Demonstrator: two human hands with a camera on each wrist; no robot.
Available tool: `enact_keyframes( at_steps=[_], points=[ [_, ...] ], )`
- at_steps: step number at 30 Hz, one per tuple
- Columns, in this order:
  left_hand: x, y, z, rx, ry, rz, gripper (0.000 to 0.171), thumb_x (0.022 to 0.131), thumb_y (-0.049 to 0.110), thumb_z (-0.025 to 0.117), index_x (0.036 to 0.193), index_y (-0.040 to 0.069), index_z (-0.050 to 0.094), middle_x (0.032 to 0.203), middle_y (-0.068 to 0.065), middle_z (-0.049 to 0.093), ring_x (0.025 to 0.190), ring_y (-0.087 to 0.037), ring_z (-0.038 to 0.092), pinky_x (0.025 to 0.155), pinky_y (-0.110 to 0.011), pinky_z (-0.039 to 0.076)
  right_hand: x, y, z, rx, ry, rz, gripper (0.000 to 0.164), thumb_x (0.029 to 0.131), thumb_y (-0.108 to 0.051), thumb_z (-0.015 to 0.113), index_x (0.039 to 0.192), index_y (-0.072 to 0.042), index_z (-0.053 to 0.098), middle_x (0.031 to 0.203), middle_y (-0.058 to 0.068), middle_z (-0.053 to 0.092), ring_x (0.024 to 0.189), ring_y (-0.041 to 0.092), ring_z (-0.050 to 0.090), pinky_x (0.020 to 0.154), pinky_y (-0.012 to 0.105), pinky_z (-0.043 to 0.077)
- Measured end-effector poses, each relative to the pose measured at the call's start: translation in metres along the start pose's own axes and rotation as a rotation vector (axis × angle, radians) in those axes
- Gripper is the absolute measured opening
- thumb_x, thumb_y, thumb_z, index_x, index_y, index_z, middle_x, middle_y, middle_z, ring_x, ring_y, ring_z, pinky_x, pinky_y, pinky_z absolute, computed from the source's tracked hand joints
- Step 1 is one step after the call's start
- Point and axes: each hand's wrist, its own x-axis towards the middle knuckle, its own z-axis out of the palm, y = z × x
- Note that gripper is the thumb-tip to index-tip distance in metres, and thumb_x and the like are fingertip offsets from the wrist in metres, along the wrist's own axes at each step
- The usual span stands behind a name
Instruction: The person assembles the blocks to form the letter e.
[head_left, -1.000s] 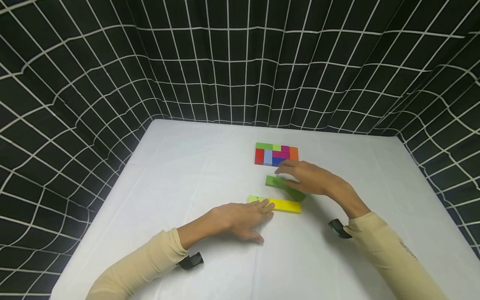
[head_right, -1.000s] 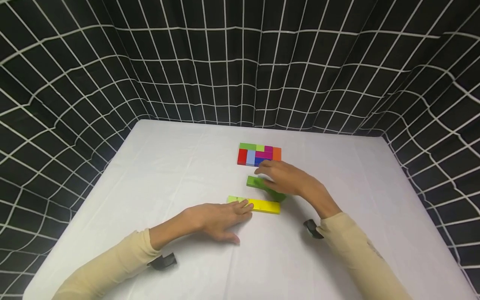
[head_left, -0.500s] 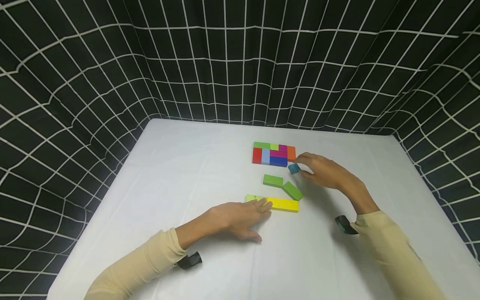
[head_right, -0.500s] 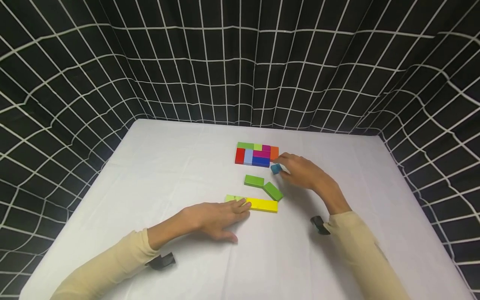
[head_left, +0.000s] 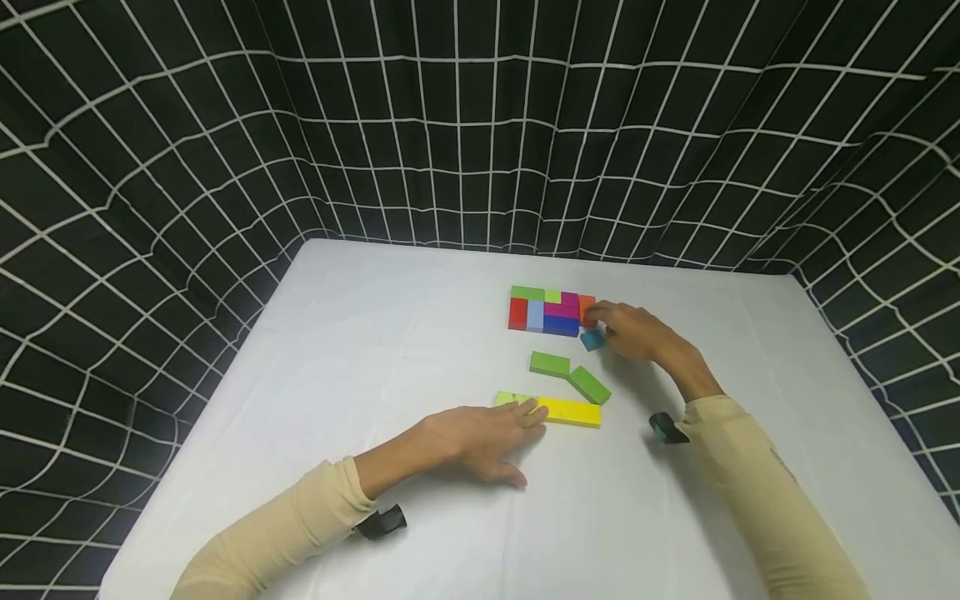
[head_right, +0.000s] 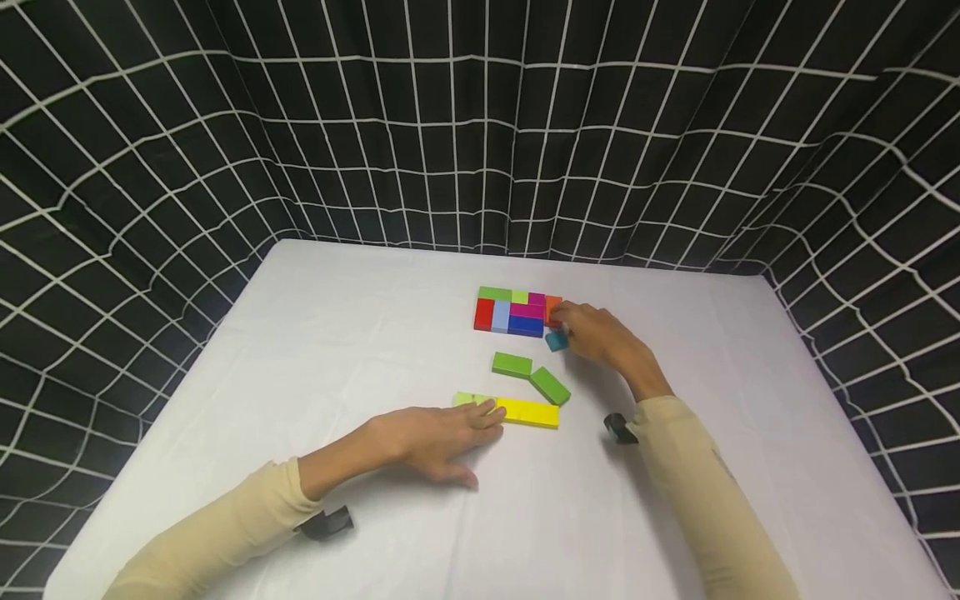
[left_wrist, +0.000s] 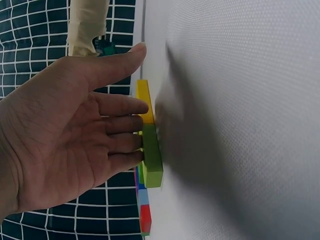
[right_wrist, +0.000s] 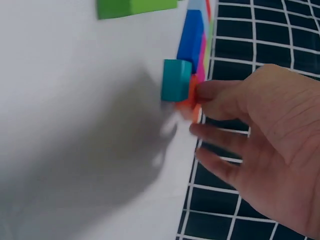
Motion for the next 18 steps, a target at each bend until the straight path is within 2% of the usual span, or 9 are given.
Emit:
enact_keyframes(
  at_steps=[3,6,8,12,18],
  points=[
    [0.0,0.001,0.0,-0.005,-0.003,0.002,0.078,0.101,0.053,0.063,0.164,0.016,0.035,0.177,0.0,0.021,0.166,-0.018,0.016,0.132,-0.033,0.026,0.002,0.002,-0.003,0.002,0.034,0.064,0.039,0.098,0.0,0.059,0.136,-0.001,0.067,0.135,0.024,0.067,0.123,0.045,0.061,0.111,0.068,0.046],
    [-0.001,0.001,-0.001,0.003,-0.008,-0.003,0.078,0.101,0.053,0.062,0.164,0.016,0.035,0.177,0.0,0.02,0.166,-0.018,0.016,0.132,-0.032,0.026,0.006,0.002,-0.004,0.007,0.076,0.118,0.041,0.1,-0.007,0.062,0.141,-0.003,0.063,0.129,0.025,0.065,0.115,0.042,0.06,0.11,0.066,0.048],
    [-0.001,0.001,-0.002,0.004,-0.011,-0.005,0.078,0.101,0.053,0.062,0.164,0.016,0.035,0.177,0.0,0.02,0.166,-0.018,0.016,0.132,-0.032,0.026,0.011,0.003,-0.003,0.008,0.073,0.147,0.043,0.102,-0.012,0.061,0.144,-0.006,0.061,0.126,0.025,0.063,0.111,0.04,0.058,0.107,0.064,0.05],
    [0.0,0.001,-0.002,-0.013,-0.016,-0.003,0.078,0.101,0.052,0.062,0.164,0.016,0.034,0.177,0.0,0.02,0.166,-0.018,0.016,0.132,-0.033,0.026,0.02,0.011,0.002,0.042,0.021,0.201,0.04,0.104,-0.017,0.06,0.143,-0.008,0.061,0.128,0.024,0.063,0.115,0.039,0.056,0.107,0.065,0.05],
    [0.0,0.0,-0.002,-0.015,-0.018,-0.003,0.078,0.101,0.052,0.062,0.164,0.016,0.034,0.177,0.0,0.019,0.166,-0.018,0.016,0.132,-0.033,0.027,0.03,0.019,0.003,0.105,-0.016,0.214,0.033,0.103,-0.019,0.062,0.133,-0.006,0.063,0.133,0.025,0.064,0.121,0.043,0.056,0.108,0.066,0.05]
  ],
)
